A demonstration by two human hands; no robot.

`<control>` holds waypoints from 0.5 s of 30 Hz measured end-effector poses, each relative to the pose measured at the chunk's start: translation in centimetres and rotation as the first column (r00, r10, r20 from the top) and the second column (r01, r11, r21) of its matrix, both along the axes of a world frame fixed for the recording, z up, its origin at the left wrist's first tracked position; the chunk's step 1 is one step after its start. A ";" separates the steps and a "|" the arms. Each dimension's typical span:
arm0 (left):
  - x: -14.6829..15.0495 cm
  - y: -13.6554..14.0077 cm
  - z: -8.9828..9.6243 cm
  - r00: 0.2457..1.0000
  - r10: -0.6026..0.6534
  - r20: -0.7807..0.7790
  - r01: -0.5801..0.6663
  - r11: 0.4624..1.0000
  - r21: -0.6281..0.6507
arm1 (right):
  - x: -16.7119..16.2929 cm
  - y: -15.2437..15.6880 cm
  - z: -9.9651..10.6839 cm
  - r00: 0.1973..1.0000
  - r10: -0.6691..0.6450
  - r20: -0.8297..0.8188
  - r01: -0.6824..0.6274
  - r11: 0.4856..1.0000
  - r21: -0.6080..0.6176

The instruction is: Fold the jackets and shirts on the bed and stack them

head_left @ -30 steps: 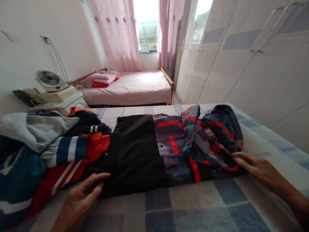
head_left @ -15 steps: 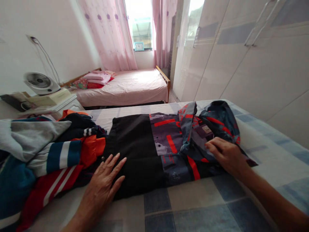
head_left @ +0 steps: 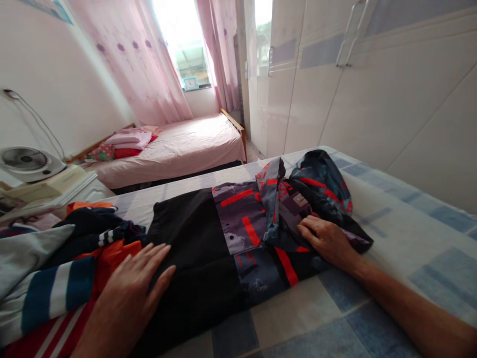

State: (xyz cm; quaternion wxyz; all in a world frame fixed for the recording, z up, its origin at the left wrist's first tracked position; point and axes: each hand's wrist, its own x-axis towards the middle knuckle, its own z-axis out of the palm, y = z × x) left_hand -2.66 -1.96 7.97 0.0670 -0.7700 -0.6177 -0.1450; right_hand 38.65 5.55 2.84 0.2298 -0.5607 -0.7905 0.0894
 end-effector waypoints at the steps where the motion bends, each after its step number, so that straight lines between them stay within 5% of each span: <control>1: 1.7 1.5 1.7 0.999 -0.033 0.008 0.033 0.999 0.034 | 0.0 0.0 -0.1 1.000 -0.009 -0.002 0.009 1.000 -0.007; 4: 8.4 6.7 5.2 0.986 -0.156 0.057 0.158 0.987 -0.023 | 0.0 0.0 -0.1 0.999 -0.029 -0.020 0.028 0.999 -0.025; 6: 13.4 10.2 5.6 0.971 -0.221 0.096 0.229 0.970 -0.084 | 0.0 0.0 -0.1 0.999 -0.026 -0.041 0.024 0.999 -0.037; 11: 23.4 17.0 3.0 0.956 -0.179 0.233 0.217 0.964 -0.150 | 0.0 0.1 0.0 0.994 -0.045 -0.098 0.037 0.996 -0.078; 15: 26.9 20.6 1.4 0.940 -0.085 0.330 0.149 0.973 -0.174 | 0.1 0.2 0.1 0.990 -0.049 -0.130 0.035 0.994 -0.105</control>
